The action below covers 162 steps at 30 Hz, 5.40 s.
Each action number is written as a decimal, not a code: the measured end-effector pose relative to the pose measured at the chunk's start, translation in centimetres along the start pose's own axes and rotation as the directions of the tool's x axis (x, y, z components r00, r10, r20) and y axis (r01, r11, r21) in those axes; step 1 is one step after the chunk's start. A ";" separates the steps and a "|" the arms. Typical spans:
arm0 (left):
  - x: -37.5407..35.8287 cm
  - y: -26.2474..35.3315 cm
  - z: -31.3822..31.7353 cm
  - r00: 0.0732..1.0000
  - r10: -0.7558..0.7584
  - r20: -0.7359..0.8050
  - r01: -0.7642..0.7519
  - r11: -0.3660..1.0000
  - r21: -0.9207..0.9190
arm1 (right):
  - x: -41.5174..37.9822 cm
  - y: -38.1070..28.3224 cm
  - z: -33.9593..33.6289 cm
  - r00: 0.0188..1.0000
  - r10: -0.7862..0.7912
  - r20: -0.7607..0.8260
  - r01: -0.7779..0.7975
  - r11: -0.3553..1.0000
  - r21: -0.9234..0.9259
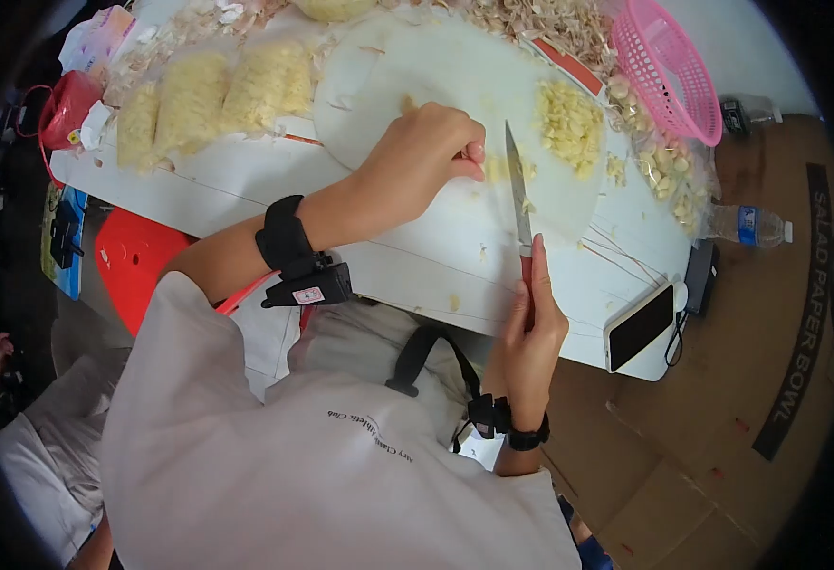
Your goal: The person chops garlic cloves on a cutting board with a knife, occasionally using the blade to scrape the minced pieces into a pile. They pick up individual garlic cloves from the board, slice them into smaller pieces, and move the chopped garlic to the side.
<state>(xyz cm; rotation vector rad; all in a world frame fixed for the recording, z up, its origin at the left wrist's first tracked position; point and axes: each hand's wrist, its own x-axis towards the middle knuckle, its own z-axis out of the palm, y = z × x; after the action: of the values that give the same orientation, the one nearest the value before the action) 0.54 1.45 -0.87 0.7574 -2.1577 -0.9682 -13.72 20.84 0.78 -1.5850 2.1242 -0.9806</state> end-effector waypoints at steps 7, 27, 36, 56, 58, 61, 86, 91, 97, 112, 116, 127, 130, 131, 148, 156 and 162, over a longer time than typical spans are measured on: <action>0.1 0.1 -0.1 1.000 0.022 -0.014 -0.022 1.000 0.021 | 0.1 -0.2 -0.1 0.999 -0.031 0.029 0.033 0.997 -0.066; 0.3 0.6 -0.4 0.996 -0.070 0.061 0.072 0.997 -0.042 | -0.5 0.0 1.2 0.993 0.033 -0.115 -0.040 0.998 -0.054; 0.1 0.5 -0.6 0.994 0.107 0.010 -0.107 0.989 0.100 | -0.4 -0.2 0.6 0.992 0.091 -0.088 -0.083 0.992 0.097; 0.1 1.6 -1.0 0.998 -0.059 0.009 0.056 0.971 0.232 | -1.3 -1.4 -1.4 0.986 0.102 0.135 -0.104 0.995 0.004; 0.1 1.6 -1.0 0.997 -0.075 0.016 0.069 0.970 0.234 | -0.8 -1.0 -1.8 0.988 0.090 0.127 -0.094 0.995 0.024; 0.0 1.6 -1.0 0.999 -0.041 0.012 0.037 0.969 0.243 | 0.4 0.4 -2.5 0.992 0.063 0.109 -0.070 0.996 0.062; 0.0 2.0 -0.9 0.998 -0.036 0.042 0.025 0.972 0.233 | 2.7 1.6 -3.7 0.986 -0.039 0.163 0.022 0.994 0.105; -0.1 2.2 -0.9 0.998 -0.035 0.049 0.021 0.962 0.271 | 2.7 2.3 -3.4 0.995 0.003 0.099 -0.008 0.999 0.049; 0.2 1.9 -0.5 0.998 0.019 0.066 -0.029 0.988 0.153 | 2.2 2.4 -4.1 0.995 0.098 -0.021 -0.098 0.995 -0.003; 0.5 1.2 0.2 0.998 0.007 0.062 -0.013 0.994 0.105 | -1.8 -1.8 -0.6 0.996 0.083 -0.039 -0.078 0.992 0.097; 0.5 1.3 0.2 0.999 -0.002 0.054 -0.002 0.997 0.082 | -1.5 -1.8 -1.1 0.996 0.080 0.029 -0.079 0.997 -0.018; 0.6 1.4 0.3 0.999 -0.001 0.040 -0.002 0.996 0.089 | -1.7 -3.0 -1.1 0.989 0.138 0.056 -0.129 0.983 -0.131; 0.5 1.2 0.4 0.999 -0.003 0.043 0.002 0.999 0.033 | -1.8 -3.0 -0.9 0.991 0.123 0.048 -0.110 0.969 -0.221; 0.5 1.2 0.4 0.999 -0.003 0.040 0.002 0.999 0.038 | -1.7 -3.1 -1.0 0.991 0.120 0.056 -0.104 0.966 -0.236; 0.6 1.7 0.5 0.999 -0.018 0.044 0.016 0.999 0.050 | 1.3 -2.1 0.1 0.983 0.114 0.147 -0.077 0.969 -0.235; 0.5 1.6 0.4 1.000 0.001 0.026 -0.003 0.998 0.057 | 1.1 -0.1 0.1 1.000 0.001 0.013 -0.002 0.998 0.063; 0.5 1.6 0.2 0.999 -0.014 0.044 0.010 0.995 0.101 | -0.3 -0.3 -2.7 0.980 0.177 0.089 -0.189 0.968 0.164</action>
<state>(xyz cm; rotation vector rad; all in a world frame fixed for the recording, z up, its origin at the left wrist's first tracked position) -0.35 2.10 0.48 0.8045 -2.2567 -0.8959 -15.05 22.00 2.83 -1.2978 2.0334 -0.9970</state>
